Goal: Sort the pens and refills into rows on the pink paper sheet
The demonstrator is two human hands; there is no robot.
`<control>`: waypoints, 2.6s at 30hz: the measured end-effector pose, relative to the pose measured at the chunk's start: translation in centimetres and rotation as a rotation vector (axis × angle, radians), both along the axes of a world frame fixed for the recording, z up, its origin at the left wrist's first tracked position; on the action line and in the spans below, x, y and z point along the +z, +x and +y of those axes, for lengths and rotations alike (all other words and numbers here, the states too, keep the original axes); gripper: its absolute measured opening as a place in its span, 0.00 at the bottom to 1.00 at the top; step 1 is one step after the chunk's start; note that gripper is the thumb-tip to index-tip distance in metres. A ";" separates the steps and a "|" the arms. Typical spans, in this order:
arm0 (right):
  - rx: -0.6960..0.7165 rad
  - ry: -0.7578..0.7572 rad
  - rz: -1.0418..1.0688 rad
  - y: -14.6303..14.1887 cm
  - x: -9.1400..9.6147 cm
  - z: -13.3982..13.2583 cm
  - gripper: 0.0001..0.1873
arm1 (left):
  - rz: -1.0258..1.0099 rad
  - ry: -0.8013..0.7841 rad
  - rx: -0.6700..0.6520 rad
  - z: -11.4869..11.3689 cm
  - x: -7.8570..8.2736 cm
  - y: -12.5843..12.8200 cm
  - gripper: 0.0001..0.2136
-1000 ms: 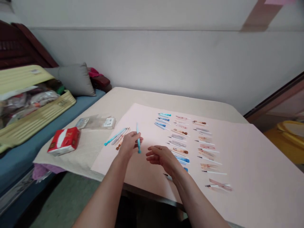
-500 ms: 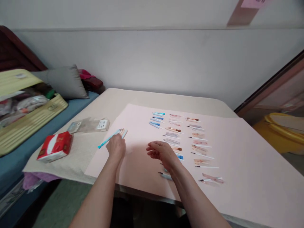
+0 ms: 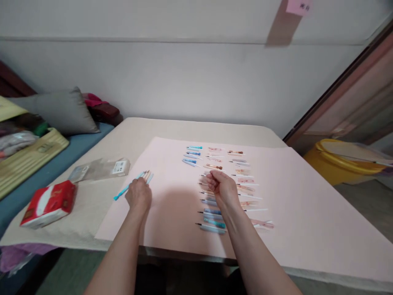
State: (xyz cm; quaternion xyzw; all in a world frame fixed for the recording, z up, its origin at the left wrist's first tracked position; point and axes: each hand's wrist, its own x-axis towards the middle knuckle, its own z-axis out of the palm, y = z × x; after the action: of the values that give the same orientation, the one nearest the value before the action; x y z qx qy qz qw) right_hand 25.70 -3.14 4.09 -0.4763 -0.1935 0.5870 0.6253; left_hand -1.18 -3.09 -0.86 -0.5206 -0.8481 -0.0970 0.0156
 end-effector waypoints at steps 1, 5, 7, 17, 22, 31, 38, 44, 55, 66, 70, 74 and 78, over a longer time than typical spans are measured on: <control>-0.034 0.008 -0.017 0.4 0.1 0.2 0.09 | -0.006 -0.002 0.003 0.0 0.1 0.0 0.08; -0.058 0.055 -0.218 1.2 -0.2 0.9 0.08 | -0.059 0.025 0.000 0.2 1.3 0.5 0.09; -0.020 0.087 -0.401 1.0 -0.7 1.1 0.07 | -0.145 0.068 -0.025 0.2 2.4 1.4 0.09; 0.317 0.084 -1.643 -1.7 -2.9 2.7 0.15 | -0.785 0.229 -0.248 -0.6 4.6 7.0 0.07; 0.421 0.024 -1.851 -4.0 -2.5 7.3 0.14 | -0.816 0.196 -0.248 -0.3 4.9 6.7 0.07; 0.616 0.046 -2.110 -4.6 -3.3 10.1 0.17 | -0.810 0.176 -0.247 0.7 4.5 5.9 0.07; 0.669 0.106 -2.099 -4.7 -3.5 10.1 0.16 | -0.820 0.163 -0.241 1.0 4.6 6.0 0.08; 0.628 0.061 -1.940 -4.6 -3.8 9.6 0.13 | -1.079 0.123 -0.184 1.2 3.5 6.1 0.08; 0.496 -0.049 -1.119 -2.5 -2.5 2.5 0.09 | -1.256 0.115 -0.172 1.0 2.2 6.3 0.09; 0.150 0.025 -0.428 1.2 1.2 1.3 0.08 | -0.622 0.040 -0.334 0.6 0.1 8.8 0.07; 0.115 0.049 -0.327 2.3 1.8 1.3 0.06 | -0.572 0.019 -0.320 3.8 0.5 11.8 0.10; 0.121 0.082 -0.346 3.3 1.4 1.1 0.05 | -0.578 0.022 -0.288 8.0 1.5 14.5 0.10; 0.109 0.123 -0.544 4.6 1.4 1.1 0.07 | -0.654 0.014 -0.228 9.7 1.9 15.1 0.05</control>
State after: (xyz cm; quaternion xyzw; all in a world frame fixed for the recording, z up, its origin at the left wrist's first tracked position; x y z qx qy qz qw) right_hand 30.34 -2.06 5.45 -0.5663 -0.4151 0.4574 0.5456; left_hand 13.96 6.62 1.03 -0.5533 -0.7439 -0.2655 -0.2645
